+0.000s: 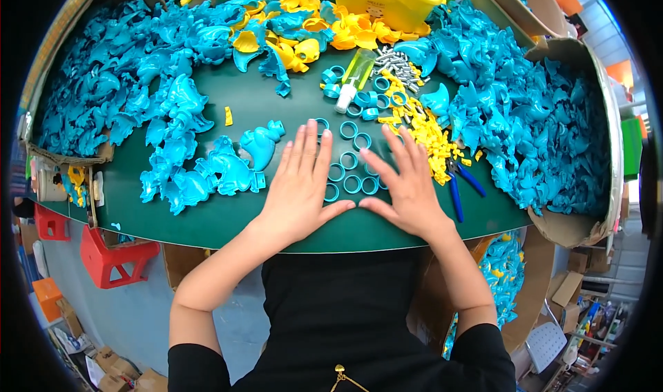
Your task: Assemble blue and yellow plastic toy parts at a factory workbench.
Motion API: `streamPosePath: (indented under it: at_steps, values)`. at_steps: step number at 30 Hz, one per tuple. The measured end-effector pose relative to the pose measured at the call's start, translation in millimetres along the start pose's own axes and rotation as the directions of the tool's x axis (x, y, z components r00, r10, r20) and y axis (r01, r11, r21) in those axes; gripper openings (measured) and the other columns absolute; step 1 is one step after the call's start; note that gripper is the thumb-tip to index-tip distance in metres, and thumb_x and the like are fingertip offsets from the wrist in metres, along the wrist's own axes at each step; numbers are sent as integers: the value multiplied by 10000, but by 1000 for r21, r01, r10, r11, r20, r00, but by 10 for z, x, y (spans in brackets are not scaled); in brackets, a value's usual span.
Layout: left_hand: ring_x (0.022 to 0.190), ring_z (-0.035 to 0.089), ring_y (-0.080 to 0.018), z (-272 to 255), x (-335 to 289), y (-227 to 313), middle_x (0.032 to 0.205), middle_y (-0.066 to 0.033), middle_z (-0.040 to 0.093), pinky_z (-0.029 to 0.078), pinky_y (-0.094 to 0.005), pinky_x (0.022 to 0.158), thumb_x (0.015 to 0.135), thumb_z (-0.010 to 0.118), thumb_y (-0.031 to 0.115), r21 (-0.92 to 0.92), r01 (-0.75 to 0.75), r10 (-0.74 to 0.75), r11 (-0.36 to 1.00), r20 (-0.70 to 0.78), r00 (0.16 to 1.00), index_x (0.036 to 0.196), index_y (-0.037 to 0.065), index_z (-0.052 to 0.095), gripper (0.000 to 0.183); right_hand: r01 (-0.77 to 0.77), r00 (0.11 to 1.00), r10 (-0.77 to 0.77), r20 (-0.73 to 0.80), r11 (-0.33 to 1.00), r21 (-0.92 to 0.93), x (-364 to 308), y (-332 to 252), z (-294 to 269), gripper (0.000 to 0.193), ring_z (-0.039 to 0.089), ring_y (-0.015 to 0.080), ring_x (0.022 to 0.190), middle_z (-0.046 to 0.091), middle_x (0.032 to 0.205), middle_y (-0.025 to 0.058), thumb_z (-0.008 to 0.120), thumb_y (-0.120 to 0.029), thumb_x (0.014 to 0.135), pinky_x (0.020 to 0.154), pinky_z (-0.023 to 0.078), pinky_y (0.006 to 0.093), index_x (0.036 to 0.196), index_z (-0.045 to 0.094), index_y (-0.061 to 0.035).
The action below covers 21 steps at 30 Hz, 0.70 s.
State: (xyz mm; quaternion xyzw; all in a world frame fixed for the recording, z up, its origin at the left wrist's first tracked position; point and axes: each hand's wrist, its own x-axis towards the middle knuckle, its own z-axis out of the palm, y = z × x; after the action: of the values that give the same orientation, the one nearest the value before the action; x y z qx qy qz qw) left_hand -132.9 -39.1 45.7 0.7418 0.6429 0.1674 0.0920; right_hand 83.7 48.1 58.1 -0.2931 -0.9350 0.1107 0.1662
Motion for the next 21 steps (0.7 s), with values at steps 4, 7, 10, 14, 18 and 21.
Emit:
streamPosePath:
  at_steps: [4,7,10,14,18,21]
  values:
    - [1511,164,-426,56,189,-102,1616,-300,118,211,-531,1202,877,700,441,-49,-88,87,995,-16,996,1572,-23,116,1020,72,988,-61,140,995,-75,107,111,154,716,132,414,1514,159,1644,159,658,-431,908,1180,174,599,1538,373,-248]
    - [1504,180,-431,40,279,-144,1624,-269,135,209,-526,1205,885,679,404,-66,-128,126,990,-42,991,1584,28,139,960,87,992,-74,97,987,-138,288,175,115,707,181,432,1485,193,1623,171,678,-391,900,1166,208,592,1527,393,-236]
    - [1485,223,-434,-287,237,-51,1608,-253,204,216,-517,1205,821,740,379,-18,-74,73,997,-51,996,1561,22,222,971,127,992,-123,37,980,-151,381,222,3,668,218,424,1464,235,1606,165,700,-357,886,1167,224,571,1492,452,-224]
    - [1426,324,-419,-536,-32,-258,1513,-242,376,292,-523,1158,809,769,318,275,203,-167,940,-149,975,1445,-9,418,797,-31,985,34,-170,999,18,436,313,-153,383,359,375,1367,498,1413,117,724,-192,861,1132,311,497,1237,666,-147]
    - [1264,465,-393,-451,-20,-465,1244,-172,579,397,-523,1026,758,797,134,305,226,-152,925,-247,957,1203,-7,552,527,16,947,5,-320,998,63,953,307,-144,189,494,312,1178,639,1114,77,719,-115,849,1027,402,435,1037,741,-107]
    - [1141,521,-375,-432,68,-478,1102,-139,599,444,-482,933,743,796,100,216,192,-123,957,-297,947,1076,16,558,418,62,939,-38,-342,996,59,1400,228,-19,165,518,303,1103,648,1041,68,726,-131,844,984,425,423,1007,750,-119]
